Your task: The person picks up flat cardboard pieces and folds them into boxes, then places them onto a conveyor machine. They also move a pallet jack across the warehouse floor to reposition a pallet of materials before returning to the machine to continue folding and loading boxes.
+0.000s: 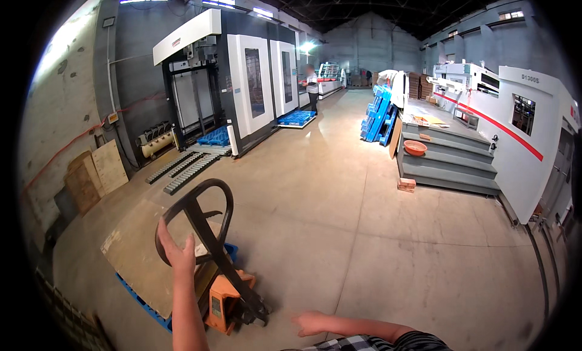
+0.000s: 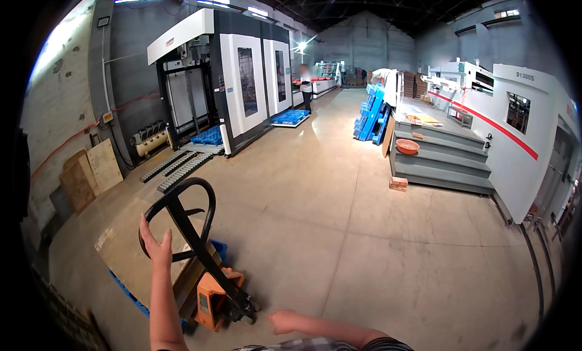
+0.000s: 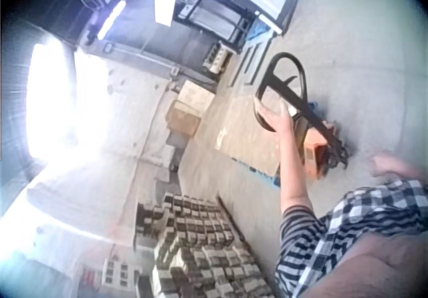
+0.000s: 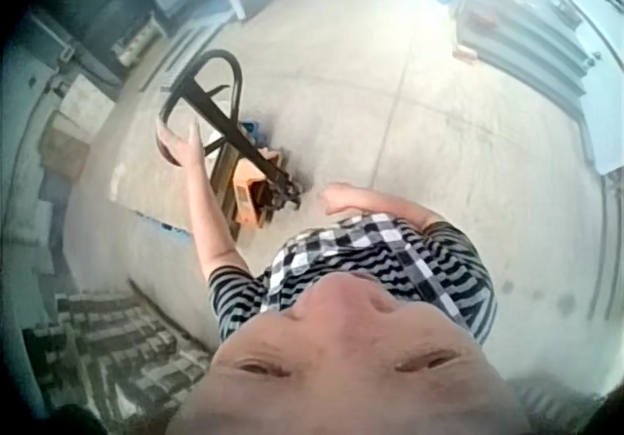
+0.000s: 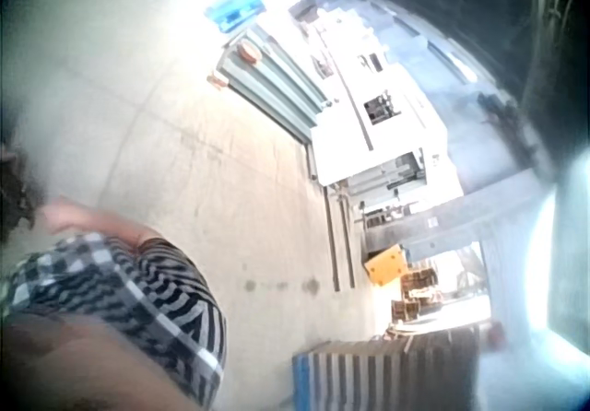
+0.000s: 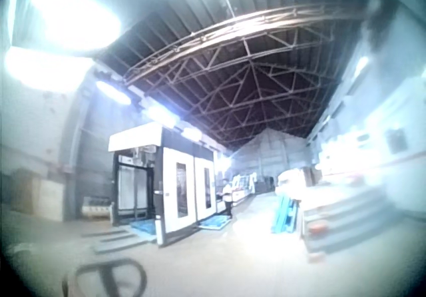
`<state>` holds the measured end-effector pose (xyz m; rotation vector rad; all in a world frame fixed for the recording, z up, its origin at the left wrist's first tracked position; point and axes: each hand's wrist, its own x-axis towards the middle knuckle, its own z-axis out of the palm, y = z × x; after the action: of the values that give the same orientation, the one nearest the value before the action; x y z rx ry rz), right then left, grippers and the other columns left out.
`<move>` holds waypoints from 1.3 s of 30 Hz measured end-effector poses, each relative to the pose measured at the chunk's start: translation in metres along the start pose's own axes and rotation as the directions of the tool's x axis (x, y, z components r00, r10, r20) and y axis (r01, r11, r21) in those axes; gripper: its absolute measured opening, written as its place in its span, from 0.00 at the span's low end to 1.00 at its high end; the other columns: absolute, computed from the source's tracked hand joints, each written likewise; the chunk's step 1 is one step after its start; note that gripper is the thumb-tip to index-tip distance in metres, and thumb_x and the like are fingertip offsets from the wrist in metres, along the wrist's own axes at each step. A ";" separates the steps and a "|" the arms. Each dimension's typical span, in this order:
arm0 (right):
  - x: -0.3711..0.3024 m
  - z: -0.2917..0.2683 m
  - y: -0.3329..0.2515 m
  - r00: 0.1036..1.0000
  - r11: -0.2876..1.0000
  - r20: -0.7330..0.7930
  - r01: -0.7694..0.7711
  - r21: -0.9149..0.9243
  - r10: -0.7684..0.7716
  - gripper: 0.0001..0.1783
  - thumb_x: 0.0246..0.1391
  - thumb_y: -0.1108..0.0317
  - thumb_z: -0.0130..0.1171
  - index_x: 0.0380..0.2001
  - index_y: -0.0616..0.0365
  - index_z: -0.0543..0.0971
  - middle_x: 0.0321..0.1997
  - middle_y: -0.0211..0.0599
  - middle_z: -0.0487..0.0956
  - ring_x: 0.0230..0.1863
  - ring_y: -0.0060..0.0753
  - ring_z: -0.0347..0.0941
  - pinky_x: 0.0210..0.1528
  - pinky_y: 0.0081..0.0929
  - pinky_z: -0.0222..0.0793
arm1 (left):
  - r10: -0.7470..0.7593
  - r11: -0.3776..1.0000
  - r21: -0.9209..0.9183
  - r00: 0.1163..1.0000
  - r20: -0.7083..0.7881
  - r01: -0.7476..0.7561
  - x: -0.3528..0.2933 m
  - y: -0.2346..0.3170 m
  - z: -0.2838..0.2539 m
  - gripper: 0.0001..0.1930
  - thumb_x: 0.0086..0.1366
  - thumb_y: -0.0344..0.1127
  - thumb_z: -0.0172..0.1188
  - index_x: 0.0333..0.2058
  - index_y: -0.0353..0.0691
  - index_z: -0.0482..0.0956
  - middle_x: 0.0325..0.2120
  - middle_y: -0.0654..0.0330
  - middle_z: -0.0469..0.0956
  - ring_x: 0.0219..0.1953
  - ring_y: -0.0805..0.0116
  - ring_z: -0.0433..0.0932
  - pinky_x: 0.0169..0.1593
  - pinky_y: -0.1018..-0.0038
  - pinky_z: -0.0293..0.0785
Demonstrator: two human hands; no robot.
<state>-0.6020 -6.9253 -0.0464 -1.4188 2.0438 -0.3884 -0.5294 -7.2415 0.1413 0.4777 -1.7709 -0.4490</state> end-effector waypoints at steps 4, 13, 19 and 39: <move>-0.008 -0.033 -0.033 0.956 0.990 -0.291 0.005 0.144 0.038 0.44 0.47 0.59 0.56 0.65 0.48 0.46 0.39 0.49 0.76 0.37 0.49 0.74 0.38 0.43 0.70 | 0.075 0.995 0.064 0.997 0.003 -0.075 0.021 -0.012 0.006 0.39 0.48 0.29 0.61 0.60 0.38 0.56 0.58 0.47 0.59 0.61 0.48 0.57 0.62 0.60 0.51; 0.002 -0.038 -0.002 0.956 0.998 -0.289 -0.054 0.007 0.054 0.41 0.49 0.64 0.51 0.65 0.50 0.46 0.37 0.52 0.75 0.35 0.50 0.73 0.36 0.44 0.69 | 0.303 0.796 0.513 0.945 0.120 -0.321 0.085 -0.003 0.036 0.33 0.49 0.36 0.63 0.55 0.40 0.64 0.56 0.52 0.64 0.59 0.51 0.60 0.60 0.52 0.52; 0.014 -0.012 0.015 0.986 0.998 -0.164 -0.009 0.063 0.019 0.43 0.48 0.64 0.51 0.65 0.48 0.44 0.32 0.50 0.75 0.34 0.51 0.72 0.36 0.44 0.68 | -0.150 0.706 0.693 0.927 0.343 -0.142 0.106 -0.020 0.061 0.26 0.51 0.47 0.64 0.45 0.41 0.71 0.40 0.53 0.76 0.42 0.53 0.75 0.49 0.56 0.66; 0.005 -0.015 0.066 0.991 0.992 0.090 -0.107 0.066 0.101 0.40 0.47 0.60 0.53 0.64 0.38 0.50 0.46 0.58 0.72 0.46 0.51 0.71 0.46 0.42 0.68 | -0.090 0.592 0.779 0.944 0.319 -0.207 0.100 -0.035 0.077 0.21 0.46 0.50 0.67 0.28 0.40 0.71 0.24 0.54 0.77 0.29 0.54 0.78 0.32 0.63 0.74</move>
<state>-0.6619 -6.9057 -0.0730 -1.2593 2.0048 -0.3458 -0.6234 -7.3205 0.1854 1.0248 -2.2689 0.4213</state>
